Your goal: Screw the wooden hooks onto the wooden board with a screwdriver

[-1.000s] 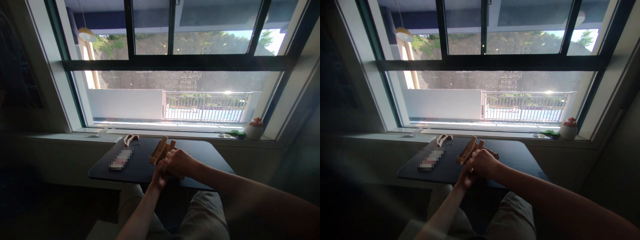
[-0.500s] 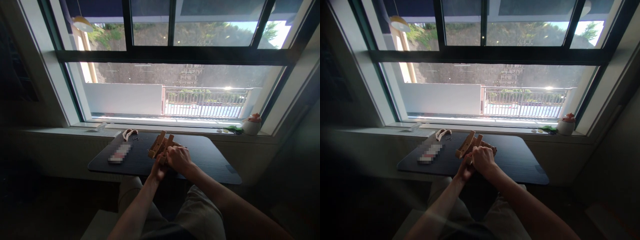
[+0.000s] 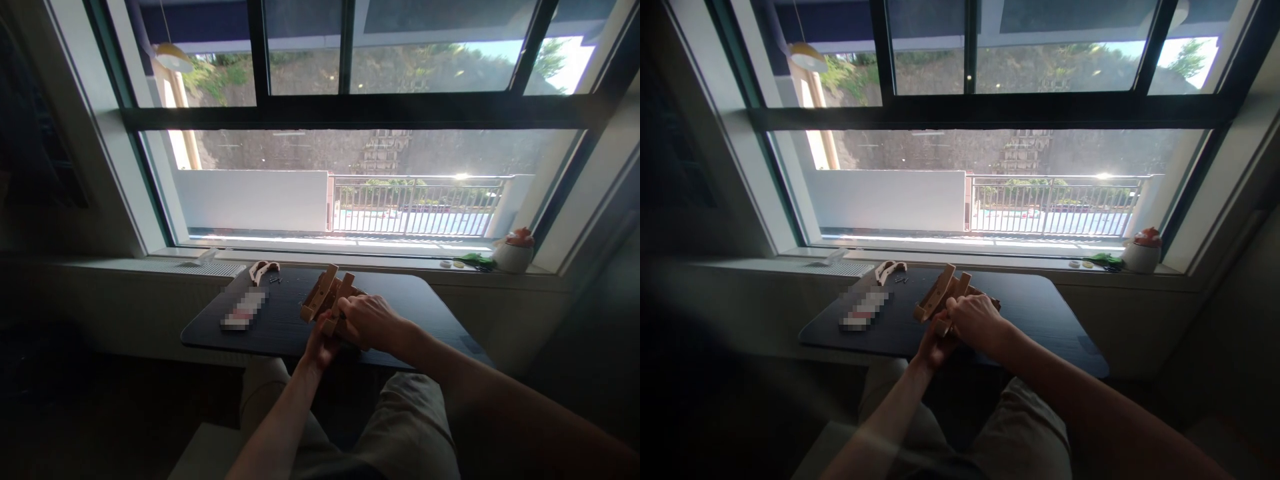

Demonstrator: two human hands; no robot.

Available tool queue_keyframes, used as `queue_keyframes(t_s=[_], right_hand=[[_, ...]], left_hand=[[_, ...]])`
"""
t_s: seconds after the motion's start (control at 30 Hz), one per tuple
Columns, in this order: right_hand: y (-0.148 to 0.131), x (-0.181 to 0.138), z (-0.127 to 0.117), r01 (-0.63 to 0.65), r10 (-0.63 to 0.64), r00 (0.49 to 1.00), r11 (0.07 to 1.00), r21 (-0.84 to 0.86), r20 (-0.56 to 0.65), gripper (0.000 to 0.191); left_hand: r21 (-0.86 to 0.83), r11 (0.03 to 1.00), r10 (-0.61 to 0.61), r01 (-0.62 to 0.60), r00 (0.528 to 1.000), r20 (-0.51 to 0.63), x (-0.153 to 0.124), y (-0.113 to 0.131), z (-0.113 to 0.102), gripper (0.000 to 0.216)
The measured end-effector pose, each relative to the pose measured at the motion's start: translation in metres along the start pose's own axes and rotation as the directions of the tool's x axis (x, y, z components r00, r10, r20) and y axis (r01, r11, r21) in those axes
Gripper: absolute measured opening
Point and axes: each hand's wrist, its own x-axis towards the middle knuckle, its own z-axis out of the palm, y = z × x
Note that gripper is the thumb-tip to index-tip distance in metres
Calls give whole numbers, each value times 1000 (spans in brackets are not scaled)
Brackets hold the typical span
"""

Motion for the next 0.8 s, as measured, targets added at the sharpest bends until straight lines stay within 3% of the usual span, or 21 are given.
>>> queue_keyframes(t_s=[0.2, 0.33, 0.6, 0.8], right_hand=[[-2, 3, -6, 262, -261, 965, 953, -153, 28, 19], [0, 9, 5, 332, -340, 940, 925, -183, -11, 22], [0, 11, 17, 303, -308, 951, 945, -122, -17, 21], [2, 10, 23, 115, -118, 991, 992, -51, -62, 22]], left_hand=[[-11, 1000, 22, -22, 1000, -22, 2, 0, -3, 9], [-6, 999, 42, -42, 998, -50, 3, -1, -5, 6], [0, 999, 41, -41, 997, -68, 5, -2, -7, 11], [-6, 999, 37, -37, 998, -58, 4, -3, -5, 10]])
